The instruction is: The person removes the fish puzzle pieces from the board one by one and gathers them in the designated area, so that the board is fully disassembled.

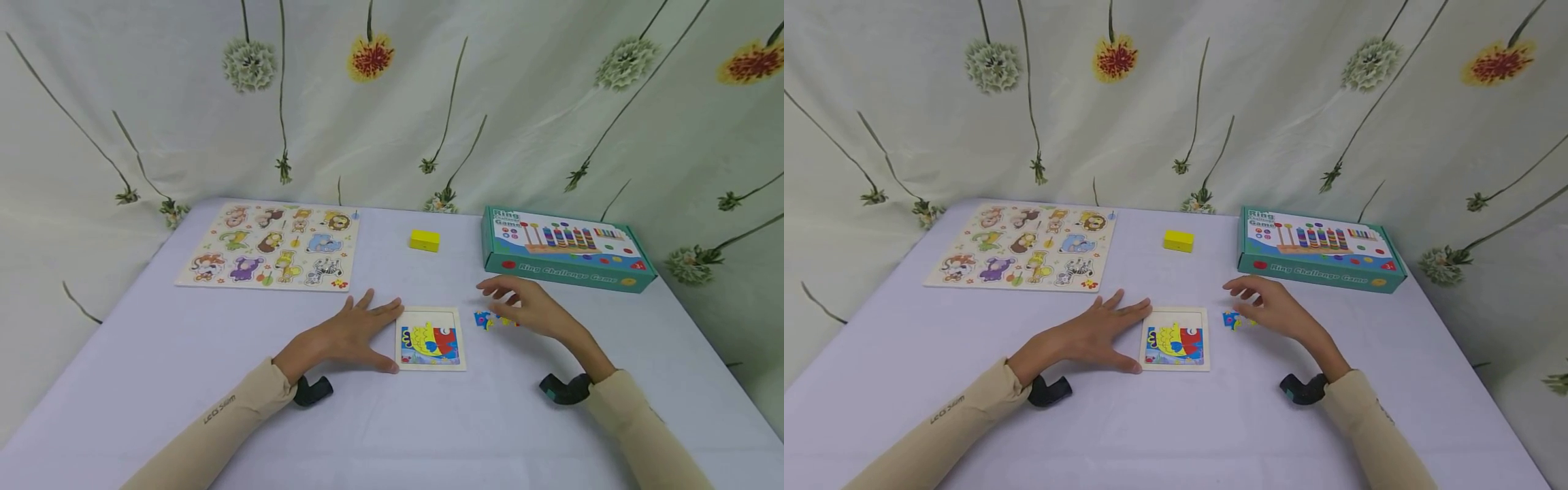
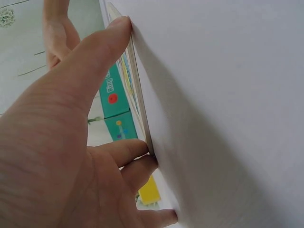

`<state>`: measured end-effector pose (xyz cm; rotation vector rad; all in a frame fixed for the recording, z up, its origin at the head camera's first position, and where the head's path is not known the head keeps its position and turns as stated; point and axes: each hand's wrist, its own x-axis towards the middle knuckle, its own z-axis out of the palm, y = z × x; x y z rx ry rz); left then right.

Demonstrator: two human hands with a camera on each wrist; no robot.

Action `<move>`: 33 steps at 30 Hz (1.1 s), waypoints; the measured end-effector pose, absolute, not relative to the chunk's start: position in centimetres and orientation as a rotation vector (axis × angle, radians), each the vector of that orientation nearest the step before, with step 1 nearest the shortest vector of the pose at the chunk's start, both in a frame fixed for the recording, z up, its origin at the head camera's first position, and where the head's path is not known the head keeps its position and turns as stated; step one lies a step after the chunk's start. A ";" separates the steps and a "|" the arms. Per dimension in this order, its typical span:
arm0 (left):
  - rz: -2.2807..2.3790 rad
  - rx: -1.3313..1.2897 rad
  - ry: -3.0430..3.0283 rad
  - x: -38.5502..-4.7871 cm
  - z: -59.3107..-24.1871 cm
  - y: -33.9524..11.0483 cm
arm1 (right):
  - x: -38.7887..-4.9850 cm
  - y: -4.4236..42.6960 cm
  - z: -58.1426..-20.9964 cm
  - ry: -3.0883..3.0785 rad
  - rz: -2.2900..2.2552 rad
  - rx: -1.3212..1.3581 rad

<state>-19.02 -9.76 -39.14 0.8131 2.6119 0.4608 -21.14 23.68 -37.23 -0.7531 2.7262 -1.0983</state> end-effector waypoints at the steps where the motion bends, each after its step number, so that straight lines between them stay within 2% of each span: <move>1: 0.462 0.815 2.612 -19.0 -39.2 -9.8 | -21.1 23.1 -37.2 2.713 -1.104 -0.770; 16: 0.428 0.795 2.622 -18.8 -39.2 -9.6 | -20.9 17.5 -38.4 2.545 -1.016 -0.906; 33: 0.410 0.808 2.625 -19.0 -38.9 -9.8 | -21.0 14.7 -38.7 2.467 -0.926 -0.971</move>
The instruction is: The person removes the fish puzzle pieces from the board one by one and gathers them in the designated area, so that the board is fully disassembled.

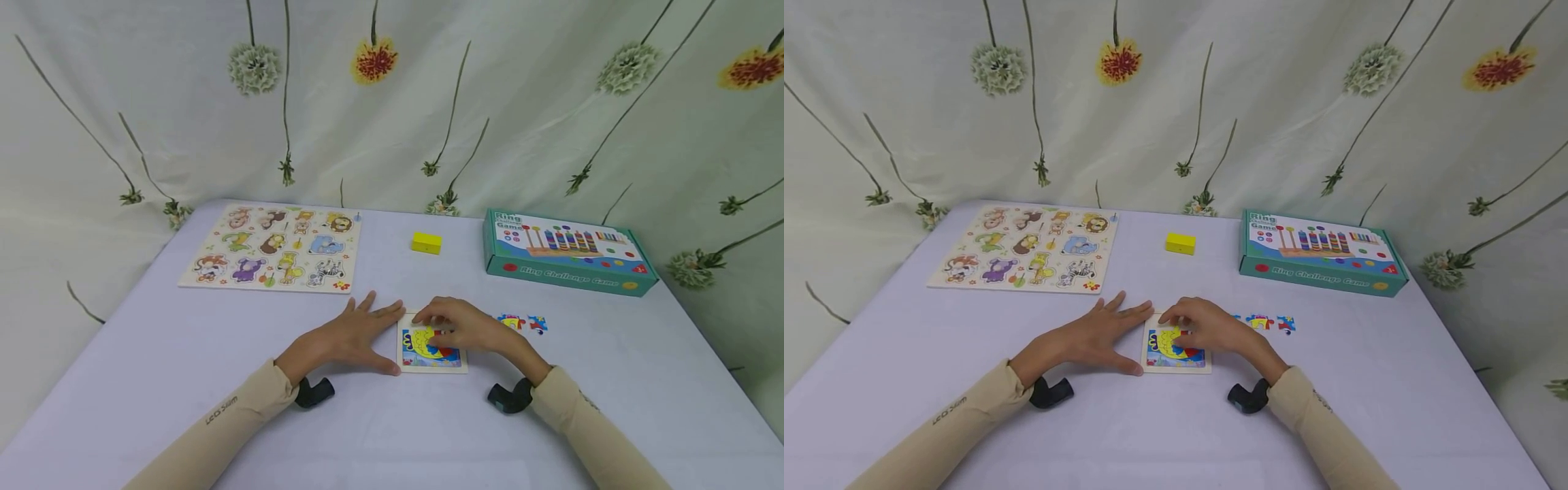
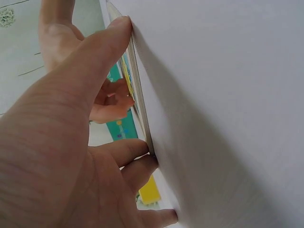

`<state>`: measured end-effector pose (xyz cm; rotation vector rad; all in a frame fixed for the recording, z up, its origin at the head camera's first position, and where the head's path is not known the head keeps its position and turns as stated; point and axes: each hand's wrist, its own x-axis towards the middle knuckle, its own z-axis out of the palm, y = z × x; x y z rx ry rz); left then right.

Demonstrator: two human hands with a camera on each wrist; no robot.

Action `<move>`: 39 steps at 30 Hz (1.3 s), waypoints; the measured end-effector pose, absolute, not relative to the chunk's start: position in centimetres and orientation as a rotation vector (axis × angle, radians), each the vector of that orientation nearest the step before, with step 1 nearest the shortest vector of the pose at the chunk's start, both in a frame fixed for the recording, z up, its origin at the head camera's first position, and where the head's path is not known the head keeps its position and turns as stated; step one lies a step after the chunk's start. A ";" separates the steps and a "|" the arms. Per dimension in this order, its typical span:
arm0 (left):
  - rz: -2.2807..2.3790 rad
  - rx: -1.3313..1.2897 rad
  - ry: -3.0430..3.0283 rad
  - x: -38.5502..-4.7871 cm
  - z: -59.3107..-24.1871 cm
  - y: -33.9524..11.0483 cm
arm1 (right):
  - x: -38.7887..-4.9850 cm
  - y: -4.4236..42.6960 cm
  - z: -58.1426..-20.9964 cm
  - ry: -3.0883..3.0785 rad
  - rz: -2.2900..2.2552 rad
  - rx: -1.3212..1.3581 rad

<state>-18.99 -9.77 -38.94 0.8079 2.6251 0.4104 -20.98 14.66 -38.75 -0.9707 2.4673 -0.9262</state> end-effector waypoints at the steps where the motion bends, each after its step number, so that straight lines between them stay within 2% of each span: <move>1: 0.408 0.806 2.625 -19.0 -38.9 -9.8 | -21.0 14.6 -38.8 2.470 -0.915 -0.970; 15: 0.422 0.823 2.613 -18.9 -38.7 -9.9 | -21.3 13.9 -39.0 2.473 -0.837 -1.041; 39: 0.396 0.801 2.619 -19.1 -39.0 -9.7 | -21.3 14.0 -39.1 2.490 -0.852 -0.954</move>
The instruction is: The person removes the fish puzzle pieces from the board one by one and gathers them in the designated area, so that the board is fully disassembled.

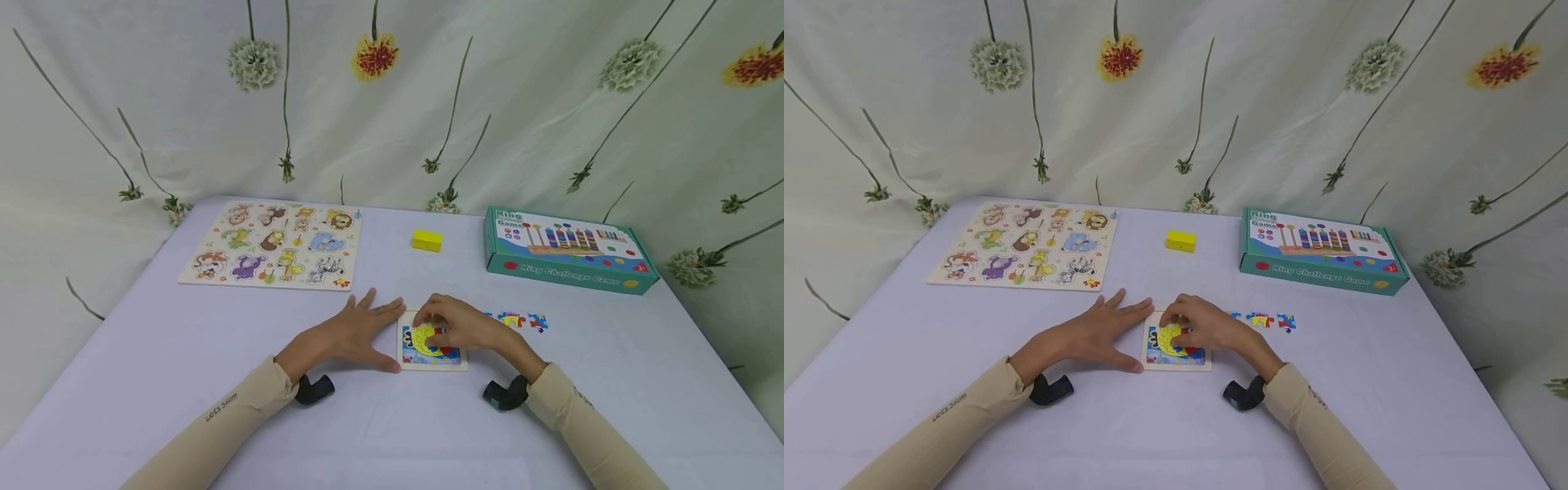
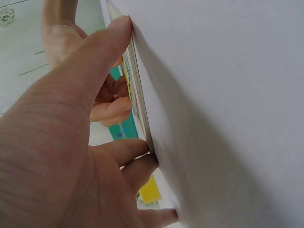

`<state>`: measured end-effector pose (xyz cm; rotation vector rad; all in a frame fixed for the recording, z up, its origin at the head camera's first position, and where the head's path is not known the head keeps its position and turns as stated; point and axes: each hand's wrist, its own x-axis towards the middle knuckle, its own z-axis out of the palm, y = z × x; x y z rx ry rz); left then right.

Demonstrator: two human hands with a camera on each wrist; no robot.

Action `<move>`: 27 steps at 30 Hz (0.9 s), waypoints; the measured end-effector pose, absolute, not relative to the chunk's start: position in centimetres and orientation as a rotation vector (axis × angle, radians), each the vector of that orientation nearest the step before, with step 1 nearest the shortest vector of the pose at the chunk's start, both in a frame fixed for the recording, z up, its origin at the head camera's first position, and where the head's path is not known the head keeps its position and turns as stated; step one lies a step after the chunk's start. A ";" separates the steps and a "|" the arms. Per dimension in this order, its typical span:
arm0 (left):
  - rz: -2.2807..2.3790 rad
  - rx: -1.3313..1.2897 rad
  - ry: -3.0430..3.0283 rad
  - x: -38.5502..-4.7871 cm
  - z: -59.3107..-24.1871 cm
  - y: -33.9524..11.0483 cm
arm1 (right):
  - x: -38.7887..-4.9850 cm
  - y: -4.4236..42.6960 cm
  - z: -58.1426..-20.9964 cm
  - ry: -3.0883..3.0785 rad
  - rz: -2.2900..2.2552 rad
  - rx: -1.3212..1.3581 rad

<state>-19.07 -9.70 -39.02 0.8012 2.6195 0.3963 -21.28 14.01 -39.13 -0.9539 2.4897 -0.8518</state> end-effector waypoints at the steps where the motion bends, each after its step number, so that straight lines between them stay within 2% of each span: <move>1: 0.397 0.801 2.620 -19.1 -39.0 -9.7 | -21.3 14.0 -39.2 2.488 -0.856 -0.954; 27: 0.435 0.811 2.620 -19.0 -38.9 -9.6 | -21.1 13.8 -39.0 2.471 -0.958 -0.974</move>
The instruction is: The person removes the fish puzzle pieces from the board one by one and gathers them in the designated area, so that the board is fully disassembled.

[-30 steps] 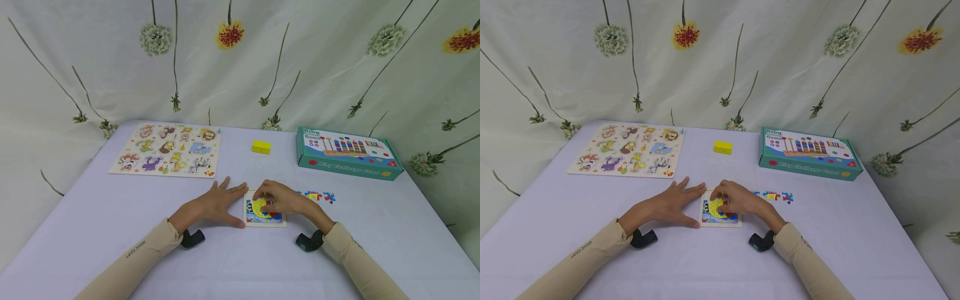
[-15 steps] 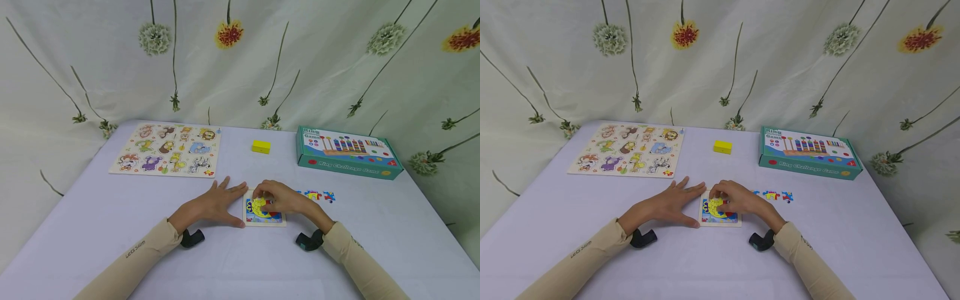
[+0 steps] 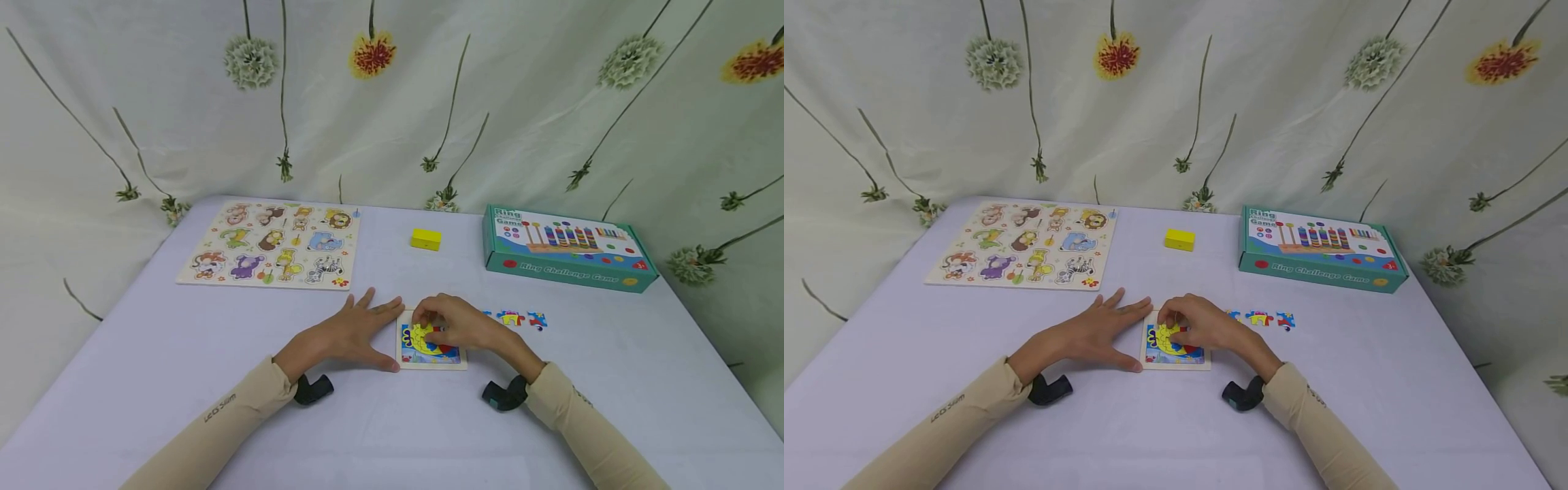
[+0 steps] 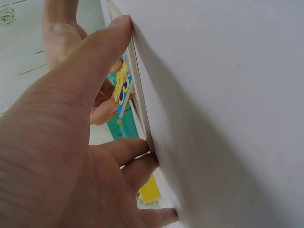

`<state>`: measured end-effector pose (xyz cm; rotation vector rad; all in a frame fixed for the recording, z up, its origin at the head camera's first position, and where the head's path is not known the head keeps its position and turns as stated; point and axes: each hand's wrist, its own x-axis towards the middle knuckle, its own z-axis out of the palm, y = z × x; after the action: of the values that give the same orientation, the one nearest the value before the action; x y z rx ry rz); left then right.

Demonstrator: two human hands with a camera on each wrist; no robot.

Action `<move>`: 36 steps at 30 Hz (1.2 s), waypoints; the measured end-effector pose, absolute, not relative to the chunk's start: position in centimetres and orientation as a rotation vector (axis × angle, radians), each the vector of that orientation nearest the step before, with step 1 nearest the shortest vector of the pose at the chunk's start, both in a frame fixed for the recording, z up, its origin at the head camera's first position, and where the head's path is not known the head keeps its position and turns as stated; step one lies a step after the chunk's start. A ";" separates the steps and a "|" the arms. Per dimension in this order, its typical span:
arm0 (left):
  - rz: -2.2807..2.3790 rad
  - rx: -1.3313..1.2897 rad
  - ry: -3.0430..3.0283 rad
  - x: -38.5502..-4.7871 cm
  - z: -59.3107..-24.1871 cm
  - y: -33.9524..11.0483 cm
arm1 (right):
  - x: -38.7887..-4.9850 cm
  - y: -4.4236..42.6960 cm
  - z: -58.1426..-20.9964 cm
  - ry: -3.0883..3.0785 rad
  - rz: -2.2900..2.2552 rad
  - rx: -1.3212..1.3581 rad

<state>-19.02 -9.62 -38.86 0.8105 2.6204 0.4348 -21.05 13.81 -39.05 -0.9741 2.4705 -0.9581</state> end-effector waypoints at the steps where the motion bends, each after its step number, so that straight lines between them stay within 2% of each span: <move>1: 0.439 0.814 2.620 -19.0 -38.8 -9.6 | -21.1 13.8 -39.1 2.470 -0.959 -0.972; 36: 0.437 0.817 2.613 -19.0 -38.9 -9.7 | -21.0 14.7 -38.3 2.492 -1.041 -0.893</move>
<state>-19.02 -9.71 -38.87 0.8167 2.6130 0.4374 -21.05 14.73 -38.34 -0.8927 2.4919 -1.0415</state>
